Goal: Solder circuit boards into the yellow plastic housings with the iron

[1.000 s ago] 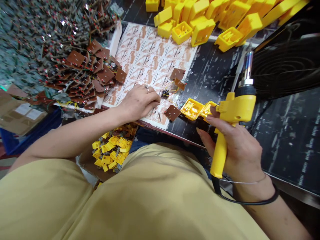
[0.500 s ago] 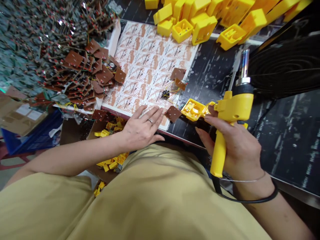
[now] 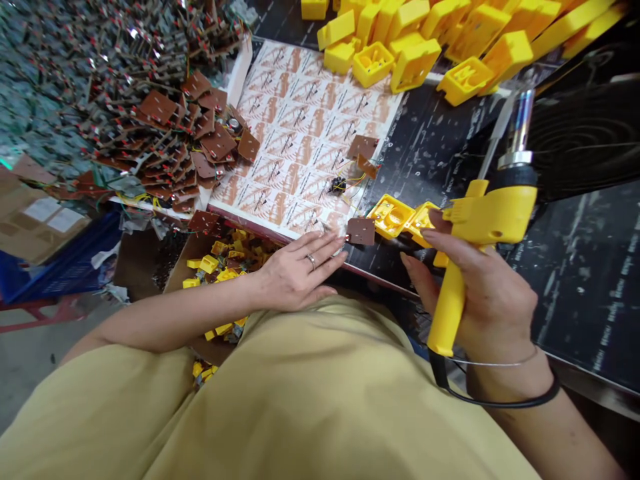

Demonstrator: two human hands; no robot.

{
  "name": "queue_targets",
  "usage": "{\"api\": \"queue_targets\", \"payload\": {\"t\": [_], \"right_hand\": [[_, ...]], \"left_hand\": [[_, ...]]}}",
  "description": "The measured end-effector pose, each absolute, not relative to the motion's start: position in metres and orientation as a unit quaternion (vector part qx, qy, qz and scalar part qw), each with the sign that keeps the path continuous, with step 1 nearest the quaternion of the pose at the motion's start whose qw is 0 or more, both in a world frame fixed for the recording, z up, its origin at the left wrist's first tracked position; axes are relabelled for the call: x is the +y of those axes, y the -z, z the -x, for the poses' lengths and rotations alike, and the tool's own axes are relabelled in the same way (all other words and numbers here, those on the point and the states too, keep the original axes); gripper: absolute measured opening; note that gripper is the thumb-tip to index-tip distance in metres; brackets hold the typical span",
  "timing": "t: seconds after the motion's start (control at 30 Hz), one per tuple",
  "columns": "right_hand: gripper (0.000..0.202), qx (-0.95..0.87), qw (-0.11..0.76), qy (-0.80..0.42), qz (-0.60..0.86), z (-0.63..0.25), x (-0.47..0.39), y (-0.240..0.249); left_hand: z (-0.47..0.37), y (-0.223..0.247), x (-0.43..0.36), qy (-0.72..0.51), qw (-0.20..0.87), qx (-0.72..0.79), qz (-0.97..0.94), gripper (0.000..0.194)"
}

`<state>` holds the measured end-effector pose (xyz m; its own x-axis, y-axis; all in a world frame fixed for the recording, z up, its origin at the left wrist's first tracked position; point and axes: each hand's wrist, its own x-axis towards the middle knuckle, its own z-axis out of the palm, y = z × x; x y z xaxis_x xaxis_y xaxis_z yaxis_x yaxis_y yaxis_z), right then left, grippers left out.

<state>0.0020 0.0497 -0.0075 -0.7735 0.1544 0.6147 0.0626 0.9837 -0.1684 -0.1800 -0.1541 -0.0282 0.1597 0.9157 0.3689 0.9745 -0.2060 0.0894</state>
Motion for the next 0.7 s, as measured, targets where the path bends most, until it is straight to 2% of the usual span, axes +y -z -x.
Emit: {"api": "queue_targets", "payload": {"t": [0.1, 0.2, 0.37, 0.53, 0.63, 0.7], "right_hand": [[0.07, -0.938, 0.336, -0.068, 0.06, -0.005, 0.051, 0.007], [0.069, -0.937, 0.337, -0.069, 0.066, -0.008, 0.054, 0.007], [0.067, -0.937, 0.335, -0.065, 0.08, -0.013, 0.064, 0.005], [0.054, -0.948, 0.305, -0.057, 0.068, -0.019, 0.084, 0.003], [0.049, -0.956, 0.284, -0.055, 0.05, -0.019, 0.095, 0.002], [0.049, -0.959, 0.273, -0.062, 0.037, -0.014, 0.099, 0.004]], "left_hand": [[0.195, 0.022, -0.159, 0.221, 0.06, -0.592, 0.773, 0.037], [0.209, 0.02, -0.159, 0.223, 0.068, -0.624, 0.746, 0.042], [0.212, 0.017, -0.152, 0.136, 0.081, -0.644, 0.748, 0.044], [0.224, -0.012, -0.132, 0.256, 0.09, -0.599, 0.753, 0.022], [0.225, -0.024, -0.105, 0.267, 0.091, -0.636, 0.718, 0.024], [0.217, -0.02, -0.083, 0.23, 0.073, -0.624, 0.743, 0.034]]}}
